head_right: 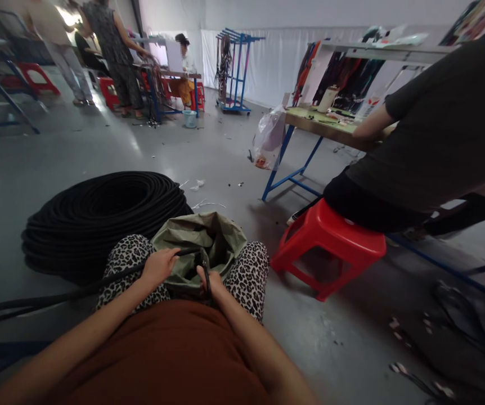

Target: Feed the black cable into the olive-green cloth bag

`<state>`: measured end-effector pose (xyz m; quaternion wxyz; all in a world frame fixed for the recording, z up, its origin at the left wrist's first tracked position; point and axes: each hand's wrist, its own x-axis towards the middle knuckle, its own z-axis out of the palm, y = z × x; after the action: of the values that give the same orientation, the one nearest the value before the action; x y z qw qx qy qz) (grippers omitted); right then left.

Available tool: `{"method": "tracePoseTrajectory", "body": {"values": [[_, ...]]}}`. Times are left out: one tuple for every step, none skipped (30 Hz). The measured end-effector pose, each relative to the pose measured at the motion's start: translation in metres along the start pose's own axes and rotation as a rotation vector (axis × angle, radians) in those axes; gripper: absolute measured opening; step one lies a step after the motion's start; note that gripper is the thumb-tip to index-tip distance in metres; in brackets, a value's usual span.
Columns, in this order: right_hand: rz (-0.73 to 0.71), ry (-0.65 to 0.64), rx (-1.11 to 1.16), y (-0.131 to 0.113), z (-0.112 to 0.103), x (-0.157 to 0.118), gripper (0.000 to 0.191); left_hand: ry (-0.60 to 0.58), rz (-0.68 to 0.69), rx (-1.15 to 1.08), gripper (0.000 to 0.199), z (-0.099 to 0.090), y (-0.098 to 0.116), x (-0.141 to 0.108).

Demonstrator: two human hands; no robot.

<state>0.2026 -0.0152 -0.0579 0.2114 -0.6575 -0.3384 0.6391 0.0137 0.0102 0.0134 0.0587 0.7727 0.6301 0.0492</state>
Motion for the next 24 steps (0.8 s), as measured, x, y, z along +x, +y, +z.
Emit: {"method": "tracePoseTrajectory", "body": {"values": [[-0.005, -0.008, 0.012, 0.0, 0.0, 0.0, 0.039, 0.006, -0.006, -0.001, 0.036, -0.001, 0.001, -0.001], [-0.015, -0.017, 0.019, 0.0, 0.0, 0.0, 0.038, 0.013, -0.008, -0.003, 0.036, -0.003, 0.002, -0.001], [-0.03, -0.027, 0.018, 0.0, 0.0, -0.001, 0.037, 0.016, -0.011, -0.006, 0.036, -0.004, 0.003, -0.002], [-0.048, -0.038, 0.014, 0.0, -0.001, -0.001, 0.037, 0.024, -0.015, -0.009, 0.036, -0.006, 0.004, -0.002], [-0.063, -0.047, 0.01, 0.001, -0.001, -0.001, 0.036, 0.028, -0.018, -0.015, 0.036, -0.007, 0.004, -0.003], [-0.08, -0.056, 0.007, 0.002, -0.001, -0.001, 0.037, 0.033, -0.024, -0.021, 0.036, -0.008, 0.005, -0.003], [-0.097, -0.066, 0.005, 0.003, -0.001, 0.0, 0.037, 0.037, -0.029, -0.026, 0.036, -0.008, 0.005, -0.004], [-0.114, -0.075, 0.004, 0.005, -0.001, 0.002, 0.037, 0.04, -0.033, -0.032, 0.036, -0.008, 0.006, -0.004], [-0.13, -0.087, -0.001, 0.006, -0.001, 0.003, 0.038, 0.042, -0.035, -0.035, 0.036, -0.008, 0.006, -0.004], [-0.144, -0.096, -0.012, 0.008, -0.001, 0.006, 0.038, 0.042, -0.035, -0.038, 0.036, -0.008, 0.006, -0.005], [-0.161, -0.108, -0.02, 0.01, -0.002, 0.007, 0.039, 0.041, -0.033, -0.039, 0.036, -0.008, 0.006, -0.005], [-0.178, -0.119, -0.035, 0.011, -0.002, 0.009, 0.04, 0.039, -0.031, -0.038, 0.036, -0.008, 0.006, -0.005], [-0.191, -0.126, -0.047, 0.012, -0.002, 0.01, 0.041, 0.036, -0.03, -0.037, 0.037, -0.007, 0.007, -0.006], [-0.2, -0.129, -0.054, 0.012, -0.002, 0.01, 0.042, 0.031, -0.03, -0.036, 0.037, -0.007, 0.007, -0.006], [-0.205, -0.128, -0.058, 0.012, -0.002, 0.009, 0.042, 0.026, -0.03, -0.036, 0.037, -0.007, 0.007, -0.006], [-0.207, -0.124, -0.057, 0.011, -0.002, 0.008, 0.043, 0.02, -0.028, -0.036, 0.036, -0.006, 0.008, -0.007], [-0.204, -0.122, -0.056, 0.01, -0.002, 0.006, 0.043, 0.014, -0.026, -0.034, 0.036, -0.006, 0.008, -0.007], [-0.201, -0.119, -0.059, 0.008, -0.002, 0.005, 0.043, 0.01, -0.022, -0.032, 0.036, -0.005, 0.008, -0.007], [-0.199, -0.114, -0.066, 0.007, -0.002, 0.004, 0.043, 0.007, -0.019, -0.027, 0.036, -0.005, 0.008, -0.008], [-0.198, -0.11, -0.077, 0.006, -0.002, 0.003, 0.044, 0.002, -0.018, -0.022, 0.036, -0.005, 0.009, -0.008], [-0.195, -0.105, -0.09, 0.006, -0.002, 0.002, 0.045, -0.003, -0.017, -0.016, 0.036, -0.005, 0.009, -0.008], [-0.19, -0.1, -0.097, 0.005, -0.002, 0.002, 0.045, -0.01, -0.018, -0.012, 0.036, -0.005, 0.01, -0.008], [-0.186, -0.097, -0.098, 0.005, -0.002, 0.002, 0.045, -0.017, -0.019, -0.008, 0.036, -0.006, 0.01, -0.008], [-0.184, -0.097, -0.094, 0.005, -0.002, 0.002, 0.044, -0.025, -0.019, -0.004, 0.037, -0.006, 0.011, -0.008]]}}
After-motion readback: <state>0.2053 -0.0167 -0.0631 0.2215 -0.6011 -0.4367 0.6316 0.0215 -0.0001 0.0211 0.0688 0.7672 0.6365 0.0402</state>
